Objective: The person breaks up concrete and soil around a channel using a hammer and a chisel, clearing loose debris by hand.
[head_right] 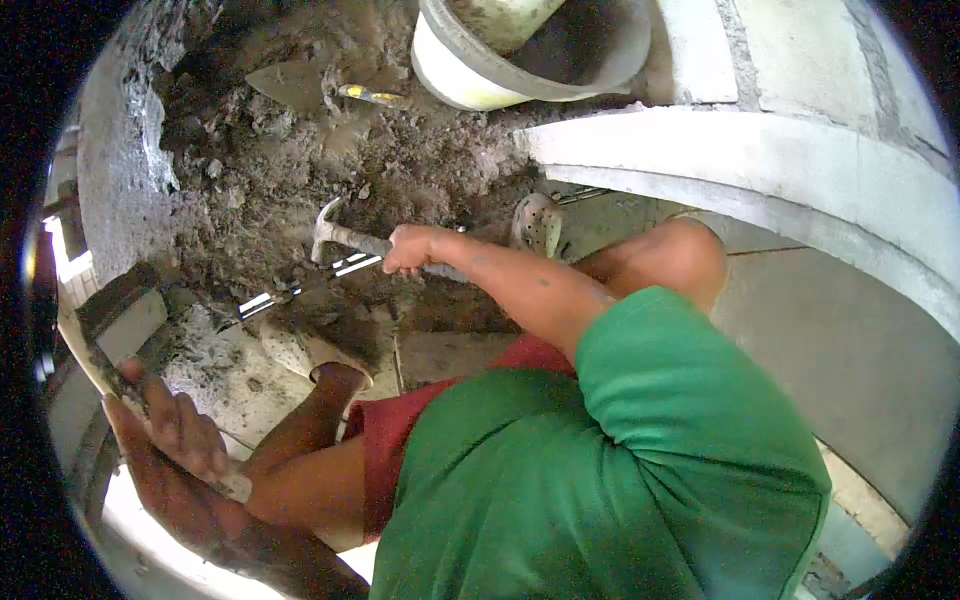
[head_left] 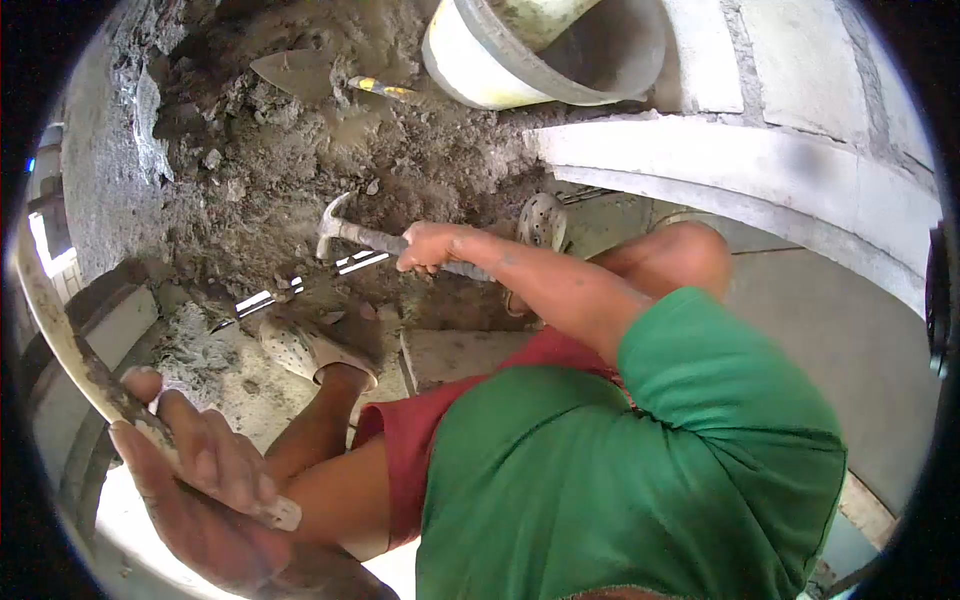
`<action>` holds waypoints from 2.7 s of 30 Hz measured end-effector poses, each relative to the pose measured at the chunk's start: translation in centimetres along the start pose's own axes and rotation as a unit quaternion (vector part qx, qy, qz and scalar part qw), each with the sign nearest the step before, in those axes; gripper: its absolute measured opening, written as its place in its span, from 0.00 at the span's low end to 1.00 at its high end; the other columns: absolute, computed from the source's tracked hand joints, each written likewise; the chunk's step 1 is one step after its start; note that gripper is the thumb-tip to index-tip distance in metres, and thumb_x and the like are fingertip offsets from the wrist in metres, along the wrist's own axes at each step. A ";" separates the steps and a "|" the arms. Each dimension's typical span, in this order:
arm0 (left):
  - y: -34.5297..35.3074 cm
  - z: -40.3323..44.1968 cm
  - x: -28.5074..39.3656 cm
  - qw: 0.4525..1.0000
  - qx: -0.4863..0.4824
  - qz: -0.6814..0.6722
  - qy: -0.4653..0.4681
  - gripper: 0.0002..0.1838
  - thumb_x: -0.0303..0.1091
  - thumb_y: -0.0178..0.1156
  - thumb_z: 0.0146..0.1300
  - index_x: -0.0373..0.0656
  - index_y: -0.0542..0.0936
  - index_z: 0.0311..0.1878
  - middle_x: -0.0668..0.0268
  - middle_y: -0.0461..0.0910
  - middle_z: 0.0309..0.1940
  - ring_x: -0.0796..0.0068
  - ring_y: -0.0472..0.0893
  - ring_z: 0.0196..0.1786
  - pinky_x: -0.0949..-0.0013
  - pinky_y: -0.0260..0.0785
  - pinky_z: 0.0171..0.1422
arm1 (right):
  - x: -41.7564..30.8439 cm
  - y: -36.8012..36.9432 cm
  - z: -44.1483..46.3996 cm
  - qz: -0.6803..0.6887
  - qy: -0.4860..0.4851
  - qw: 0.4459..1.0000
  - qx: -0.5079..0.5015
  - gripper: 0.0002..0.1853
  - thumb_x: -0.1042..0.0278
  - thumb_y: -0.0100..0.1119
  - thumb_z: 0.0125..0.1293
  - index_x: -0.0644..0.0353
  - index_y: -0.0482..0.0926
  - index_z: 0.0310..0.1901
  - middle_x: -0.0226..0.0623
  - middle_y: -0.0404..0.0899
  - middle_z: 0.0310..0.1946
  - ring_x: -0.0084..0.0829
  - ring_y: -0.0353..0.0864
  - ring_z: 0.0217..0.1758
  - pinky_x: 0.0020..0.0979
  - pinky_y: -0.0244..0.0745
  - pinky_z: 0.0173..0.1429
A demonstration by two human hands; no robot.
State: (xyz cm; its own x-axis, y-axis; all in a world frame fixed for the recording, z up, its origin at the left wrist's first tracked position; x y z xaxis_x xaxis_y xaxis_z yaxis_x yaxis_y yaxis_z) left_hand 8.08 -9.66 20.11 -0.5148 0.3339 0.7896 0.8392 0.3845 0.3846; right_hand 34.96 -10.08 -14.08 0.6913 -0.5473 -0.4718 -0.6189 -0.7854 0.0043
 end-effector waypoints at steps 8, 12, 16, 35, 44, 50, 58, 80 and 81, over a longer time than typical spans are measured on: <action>1.6 -0.3 0.6 0.999 -0.046 0.012 0.027 0.21 0.41 0.45 0.79 0.32 0.65 0.63 0.71 0.65 0.26 0.85 0.66 0.19 0.78 0.64 0.19 | 8.9 -1.5 -12.9 -0.084 0.022 0.894 0.440 0.21 0.54 0.60 0.60 0.69 0.76 0.42 0.60 0.81 0.35 0.59 0.82 0.43 0.51 0.76 0.49; 3.8 0.3 0.2 0.997 -0.044 0.058 0.025 0.21 0.44 0.50 0.77 0.34 0.70 0.58 0.72 0.67 0.27 0.87 0.67 0.22 0.80 0.63 0.23 | 12.9 -3.8 -15.1 -0.090 0.090 0.875 0.468 0.19 0.60 0.60 0.62 0.70 0.76 0.45 0.63 0.81 0.40 0.61 0.81 0.47 0.53 0.75 0.52; 6.1 1.5 -0.6 0.992 -0.057 0.106 0.019 0.20 0.45 0.56 0.74 0.38 0.74 0.55 0.74 0.67 0.25 0.87 0.67 0.22 0.79 0.59 0.23 | 15.2 -3.7 -15.2 -0.155 0.097 0.917 0.356 0.23 0.61 0.59 0.63 0.74 0.72 0.52 0.63 0.80 0.45 0.59 0.81 0.50 0.51 0.77 0.53; 6.2 12.4 -34.4 0.741 -0.279 0.610 -0.024 0.24 0.52 0.47 0.72 0.40 0.82 0.43 0.53 0.81 0.29 0.55 0.82 0.33 0.53 0.74 0.37 | 14.2 -1.6 -13.1 -0.262 0.040 0.950 0.164 0.15 0.61 0.54 0.66 0.62 0.83 0.46 0.58 0.82 0.35 0.54 0.85 0.45 0.49 0.79 0.49; 0.1 14.2 -45.5 0.781 -0.249 0.568 -0.070 0.23 0.54 0.53 0.69 0.43 0.81 0.50 0.46 0.83 0.37 0.43 0.82 0.45 0.48 0.74 0.49 | 14.0 -0.5 -13.4 -0.063 0.145 0.949 0.273 0.16 0.62 0.57 0.68 0.66 0.80 0.49 0.52 0.77 0.31 0.44 0.83 0.33 0.42 0.78 0.36; -0.9 16.9 -39.1 0.752 -0.325 0.518 -0.245 0.22 0.55 0.57 0.68 0.44 0.84 0.44 0.63 0.78 0.24 0.70 0.78 0.26 0.60 0.70 0.31 | 14.4 -0.5 -13.1 0.015 0.169 0.954 0.249 0.17 0.59 0.56 0.67 0.69 0.73 0.41 0.39 0.75 0.26 0.32 0.76 0.22 0.36 0.73 0.25; -0.4 9.1 -47.0 0.826 -0.147 0.532 -0.115 0.21 0.51 0.48 0.73 0.41 0.77 0.47 0.44 0.83 0.38 0.36 0.81 0.44 0.40 0.72 0.49 | 7.1 -2.4 -18.8 0.024 0.182 0.944 0.273 0.22 0.55 0.58 0.66 0.71 0.73 0.47 0.44 0.78 0.28 0.33 0.78 0.22 0.37 0.75 0.24; 3.8 4.6 -49.6 0.866 -0.099 0.467 -0.149 0.21 0.53 0.45 0.75 0.42 0.69 0.49 0.44 0.83 0.37 0.38 0.82 0.43 0.41 0.71 0.46 | -10.4 -7.3 -18.9 -0.326 -0.181 0.834 0.407 0.26 0.54 0.59 0.69 0.71 0.73 0.57 0.65 0.80 0.40 0.63 0.79 0.48 0.49 0.75 0.52; 3.9 4.7 -48.9 0.866 -0.098 0.467 -0.150 0.21 0.53 0.45 0.75 0.42 0.69 0.49 0.44 0.83 0.37 0.38 0.82 0.43 0.41 0.71 0.46 | -9.7 -7.5 -18.5 -0.326 -0.181 0.835 0.406 0.26 0.54 0.59 0.69 0.71 0.73 0.57 0.65 0.80 0.40 0.63 0.79 0.48 0.49 0.75 0.52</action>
State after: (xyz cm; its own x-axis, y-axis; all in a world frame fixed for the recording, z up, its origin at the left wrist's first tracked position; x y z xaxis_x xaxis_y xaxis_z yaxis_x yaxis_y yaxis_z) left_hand 35.73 -20.46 -19.26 0.4066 0.6406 0.6514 0.9127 -0.3171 -0.2578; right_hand 39.78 -4.23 6.79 0.9124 0.1582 -0.3776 -0.3065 -0.3475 -0.8862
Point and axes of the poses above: each hand's wrist, its own z-axis towards the middle knuckle, its own y-axis out of the palm, x = y × z, the point moved 2 cm from there along z, towards the middle knuckle
